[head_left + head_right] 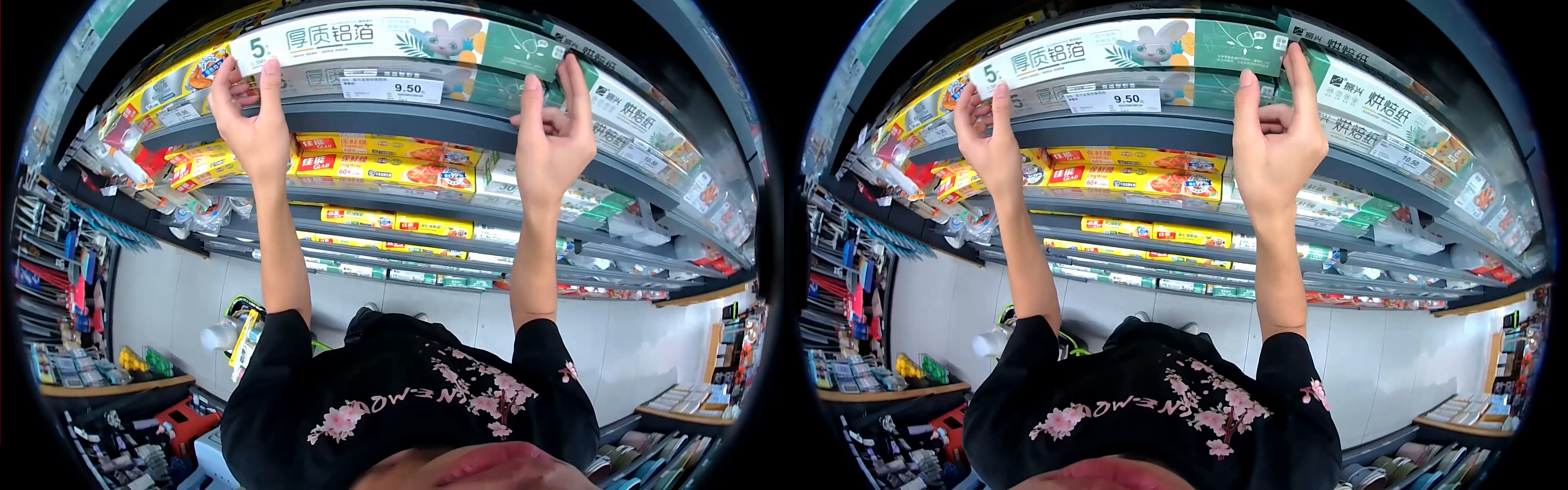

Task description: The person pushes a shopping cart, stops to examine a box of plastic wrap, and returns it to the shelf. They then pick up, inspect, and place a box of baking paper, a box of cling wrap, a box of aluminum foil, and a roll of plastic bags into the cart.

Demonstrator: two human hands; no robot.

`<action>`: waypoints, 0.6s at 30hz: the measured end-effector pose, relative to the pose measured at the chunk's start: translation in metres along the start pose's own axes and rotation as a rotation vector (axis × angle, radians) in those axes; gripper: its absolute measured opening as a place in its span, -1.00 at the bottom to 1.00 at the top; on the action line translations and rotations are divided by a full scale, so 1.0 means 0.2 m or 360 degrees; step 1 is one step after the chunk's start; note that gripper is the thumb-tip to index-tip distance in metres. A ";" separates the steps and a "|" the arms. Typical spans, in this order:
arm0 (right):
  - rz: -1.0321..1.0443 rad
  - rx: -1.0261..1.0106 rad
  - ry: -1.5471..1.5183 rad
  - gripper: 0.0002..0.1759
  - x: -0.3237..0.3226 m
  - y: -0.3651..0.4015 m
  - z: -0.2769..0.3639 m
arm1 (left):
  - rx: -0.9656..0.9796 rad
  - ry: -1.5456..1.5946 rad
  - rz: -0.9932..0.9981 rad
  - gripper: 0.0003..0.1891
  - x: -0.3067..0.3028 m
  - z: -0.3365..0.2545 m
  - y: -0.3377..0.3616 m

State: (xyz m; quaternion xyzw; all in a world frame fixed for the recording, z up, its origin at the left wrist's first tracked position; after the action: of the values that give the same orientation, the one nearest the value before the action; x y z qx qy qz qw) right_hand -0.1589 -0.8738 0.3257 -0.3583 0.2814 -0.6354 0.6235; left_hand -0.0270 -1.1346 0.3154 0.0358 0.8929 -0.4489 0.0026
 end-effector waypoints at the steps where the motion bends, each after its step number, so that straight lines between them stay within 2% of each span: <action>1: 0.0007 0.0058 -0.0210 -0.44 -0.01 0.01 0.00 | -0.0016 0.0290 -0.0041 -0.52 0.00 -0.03 0.01; 3: -0.0010 0.0009 -0.0379 -0.44 -0.05 0.03 0.01 | -0.0025 0.0340 -0.0043 -0.55 -0.04 -0.10 0.06; 4: -0.0032 -0.0049 -0.0536 -0.44 -0.07 0.04 0.02 | -0.0027 0.0522 -0.0058 -0.55 -0.06 -0.11 0.09; 5: -0.0018 0.0001 -0.0710 -0.34 -0.11 0.07 0.02 | -0.0032 0.0698 -0.0074 -0.56 -0.09 -0.13 0.12; 6: -0.0080 0.0006 -0.0803 -0.38 -0.16 0.10 0.02 | -0.0076 0.0748 -0.0046 -0.57 -0.13 -0.17 0.16; 7: -0.0144 0.0010 -0.0901 -0.41 -0.19 0.14 0.03 | -0.0130 0.0876 -0.0044 -0.49 -0.16 -0.19 0.21; 9: -0.0225 0.0123 -0.0888 -0.50 -0.27 0.23 0.04 | -0.0119 0.1011 0.0031 -0.48 -0.21 -0.19 0.31; 11: -0.0304 0.0177 -0.0790 -0.58 -0.36 0.35 0.01 | -0.0216 0.1314 0.0076 -0.58 -0.27 -0.17 0.43; 13: -0.0406 0.0251 -0.0757 -0.59 -0.43 0.43 -0.02 | -0.0335 0.1402 0.0070 -0.62 -0.28 -0.18 0.54; 14: -0.0392 0.0275 -0.0759 -0.59 -0.46 0.46 -0.02 | -0.0294 0.1383 0.0115 -0.63 -0.28 -0.17 0.59; 15: -0.0457 0.0319 -0.0726 -0.59 -0.49 0.48 -0.02 | -0.0448 0.1213 0.0029 -0.63 -0.27 -0.18 0.63; 18: -0.0581 0.0364 -0.0698 -0.57 -0.54 0.52 -0.01 | -0.0496 0.1264 0.0113 -0.62 -0.25 -0.22 0.69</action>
State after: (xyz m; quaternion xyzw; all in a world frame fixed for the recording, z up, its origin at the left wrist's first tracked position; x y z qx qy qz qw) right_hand -0.1024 -0.7733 0.2307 -0.4590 -0.0021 -0.6720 0.5812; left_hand 0.0338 -1.0208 0.2331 0.2357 0.8799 -0.2595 -0.3207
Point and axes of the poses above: each hand's wrist, its own y-axis away from the middle knuckle, its own x-axis out of the palm, z = x × y, the point moved 2 cm from there along -y, towards the middle knuckle, and after that the axes turned 10 degrees about -y, right-handed, at the moved point
